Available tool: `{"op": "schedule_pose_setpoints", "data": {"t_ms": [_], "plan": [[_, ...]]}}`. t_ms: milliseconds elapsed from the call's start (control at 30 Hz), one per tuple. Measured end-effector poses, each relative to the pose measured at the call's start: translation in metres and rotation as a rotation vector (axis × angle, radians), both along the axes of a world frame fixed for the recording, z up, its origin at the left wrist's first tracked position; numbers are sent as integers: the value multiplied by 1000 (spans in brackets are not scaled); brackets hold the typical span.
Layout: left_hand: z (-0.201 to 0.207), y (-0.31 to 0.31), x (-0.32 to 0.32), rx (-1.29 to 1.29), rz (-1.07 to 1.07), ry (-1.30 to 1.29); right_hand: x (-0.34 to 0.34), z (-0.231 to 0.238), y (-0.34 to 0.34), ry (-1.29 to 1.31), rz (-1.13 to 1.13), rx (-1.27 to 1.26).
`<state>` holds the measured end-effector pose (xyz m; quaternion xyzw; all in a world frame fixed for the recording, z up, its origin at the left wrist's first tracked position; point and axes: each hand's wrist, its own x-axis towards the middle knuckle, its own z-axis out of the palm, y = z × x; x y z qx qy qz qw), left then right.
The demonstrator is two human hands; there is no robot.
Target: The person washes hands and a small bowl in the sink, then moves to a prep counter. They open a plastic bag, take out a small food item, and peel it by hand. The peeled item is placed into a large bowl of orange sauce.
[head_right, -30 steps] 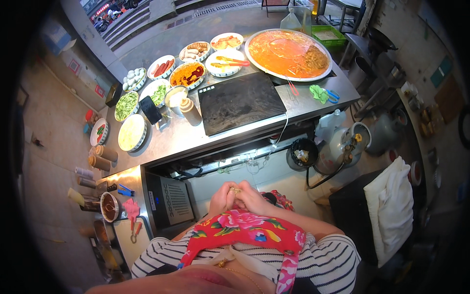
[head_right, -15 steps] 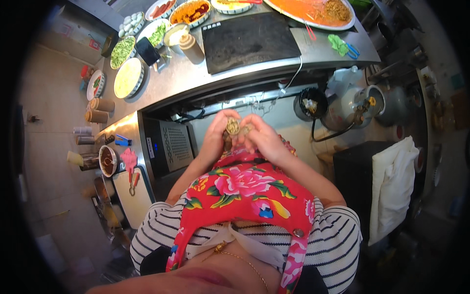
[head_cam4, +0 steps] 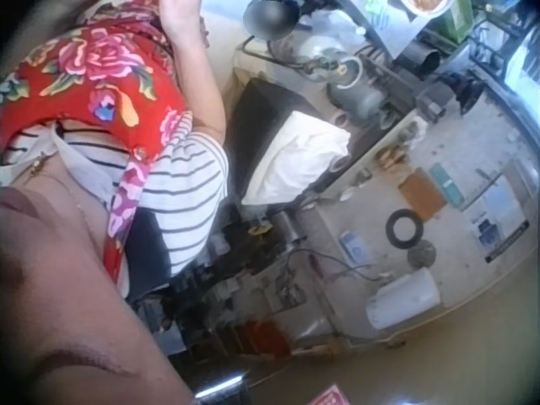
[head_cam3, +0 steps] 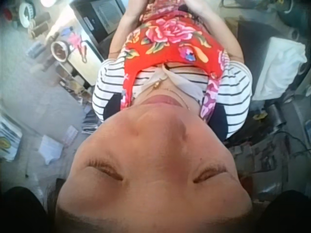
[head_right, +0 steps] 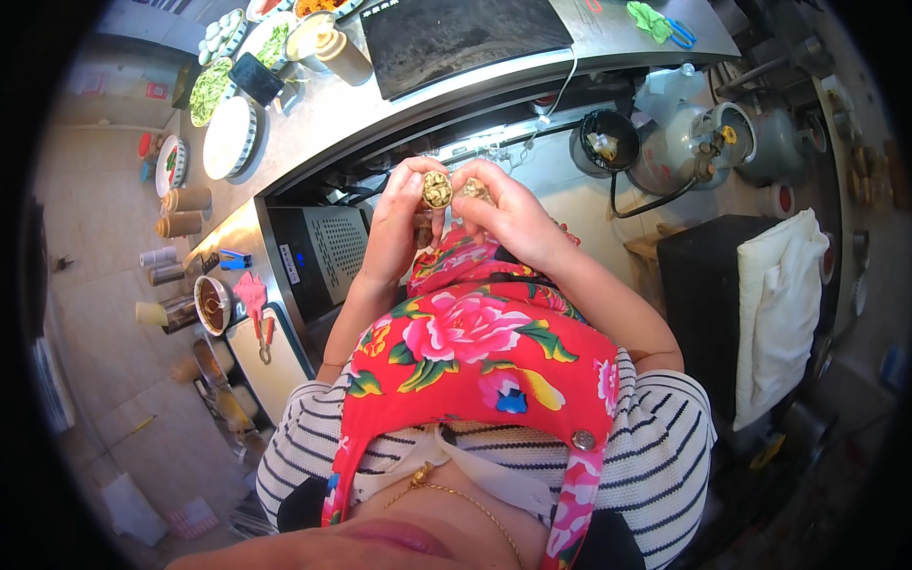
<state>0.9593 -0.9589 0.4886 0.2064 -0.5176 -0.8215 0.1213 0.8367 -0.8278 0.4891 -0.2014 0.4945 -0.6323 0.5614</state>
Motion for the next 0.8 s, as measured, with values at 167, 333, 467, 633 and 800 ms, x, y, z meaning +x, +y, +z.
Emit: {"op": "schedule_pose_setpoints", "data": {"t_ms": [167,333,467,633,800], "plan": [[0,-1,0,-41,-34,-66,3,-1,0,76,-102,41],[0,1,2,-176,-34,-131,4,4,-1,622,-233,-33],[-1,0,3,-199,-34,-127,1,14,0,878,-162,0],[-4,-1,5,-192,-42,-79,2,20,-1,1040,-167,-20],[-12,0,8,-150,-29,-45,5,14,1,1083,-152,-64]]}}
